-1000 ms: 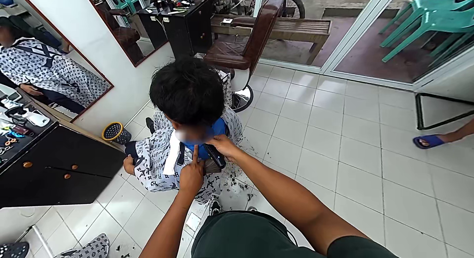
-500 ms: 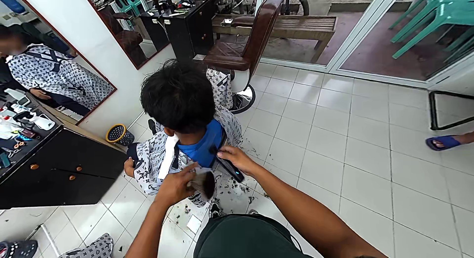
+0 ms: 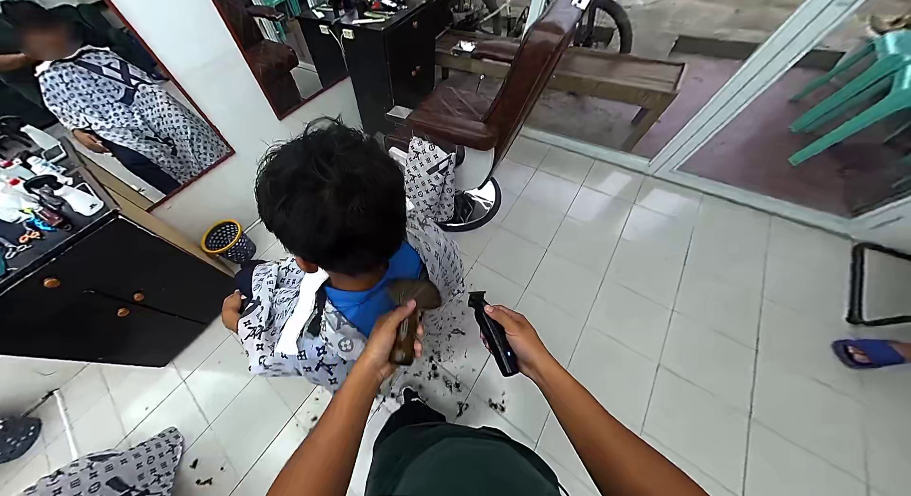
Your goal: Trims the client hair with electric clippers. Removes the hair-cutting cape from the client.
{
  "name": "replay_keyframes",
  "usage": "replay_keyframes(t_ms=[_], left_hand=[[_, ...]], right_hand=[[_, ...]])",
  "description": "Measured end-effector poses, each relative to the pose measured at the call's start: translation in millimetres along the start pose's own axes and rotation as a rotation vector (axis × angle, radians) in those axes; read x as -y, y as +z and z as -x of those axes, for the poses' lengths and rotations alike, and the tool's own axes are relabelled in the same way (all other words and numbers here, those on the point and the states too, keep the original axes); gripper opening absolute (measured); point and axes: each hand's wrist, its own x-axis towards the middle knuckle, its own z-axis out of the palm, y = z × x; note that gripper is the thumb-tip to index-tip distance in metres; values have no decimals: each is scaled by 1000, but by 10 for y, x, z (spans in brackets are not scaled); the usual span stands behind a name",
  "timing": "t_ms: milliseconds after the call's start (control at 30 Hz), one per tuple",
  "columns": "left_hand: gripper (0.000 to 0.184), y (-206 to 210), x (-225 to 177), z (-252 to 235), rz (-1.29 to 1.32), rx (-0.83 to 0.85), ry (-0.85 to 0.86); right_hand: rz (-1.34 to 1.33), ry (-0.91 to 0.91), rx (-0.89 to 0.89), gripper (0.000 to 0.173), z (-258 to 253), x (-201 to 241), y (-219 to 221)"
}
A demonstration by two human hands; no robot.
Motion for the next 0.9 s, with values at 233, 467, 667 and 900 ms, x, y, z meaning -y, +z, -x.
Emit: replay_keyframes(t_ms=[233, 467, 667, 900], left_hand=[[28, 175, 194, -288, -266, 50, 39], [45, 287, 207, -289, -1626, -434, 586], [34, 522, 360, -489, -1633, -788, 269], [33, 866, 480, -501, -1556, -982, -49]], right_hand=[[73, -25, 66, 30, -520, 540, 166], [168, -14, 308, 24, -1195, 1074, 519], [433, 40, 687, 26, -1635, 1037, 857], [552, 244, 1107, 27, -1582, 1166, 1158]])
